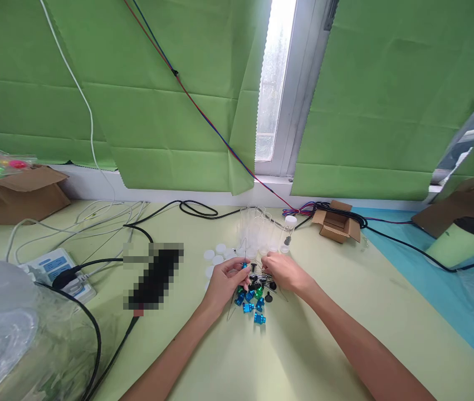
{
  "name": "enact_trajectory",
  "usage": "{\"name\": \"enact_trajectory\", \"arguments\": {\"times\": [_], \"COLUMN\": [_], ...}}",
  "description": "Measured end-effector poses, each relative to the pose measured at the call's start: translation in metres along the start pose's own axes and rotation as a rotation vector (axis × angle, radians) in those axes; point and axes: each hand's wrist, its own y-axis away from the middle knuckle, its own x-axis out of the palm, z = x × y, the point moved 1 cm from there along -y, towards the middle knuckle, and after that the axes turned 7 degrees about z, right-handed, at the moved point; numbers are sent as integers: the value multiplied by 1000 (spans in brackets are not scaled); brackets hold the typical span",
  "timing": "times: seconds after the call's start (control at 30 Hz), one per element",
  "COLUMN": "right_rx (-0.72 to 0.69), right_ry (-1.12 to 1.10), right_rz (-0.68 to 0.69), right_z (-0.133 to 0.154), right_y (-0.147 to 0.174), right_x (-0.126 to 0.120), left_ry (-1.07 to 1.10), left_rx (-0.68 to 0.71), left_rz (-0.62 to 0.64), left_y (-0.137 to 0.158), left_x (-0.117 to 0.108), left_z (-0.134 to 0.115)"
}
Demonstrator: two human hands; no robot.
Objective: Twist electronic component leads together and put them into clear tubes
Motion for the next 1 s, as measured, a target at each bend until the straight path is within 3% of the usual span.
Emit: {"name": "enact_trajectory", "arguments": {"times": [0.3, 1.0], "right_rx": [3, -32], "right_ry": [66, -17], "right_rz": [10, 28], "right_z": [5, -3], "right_y": [2, 3], "right_x": [0, -9], "left_ry": [16, 11], "left_rx": [-14, -34], "left_rz": [-42, -18], "left_y": [0, 2], "left_x": [0, 0], "left_z": [1, -1]}}
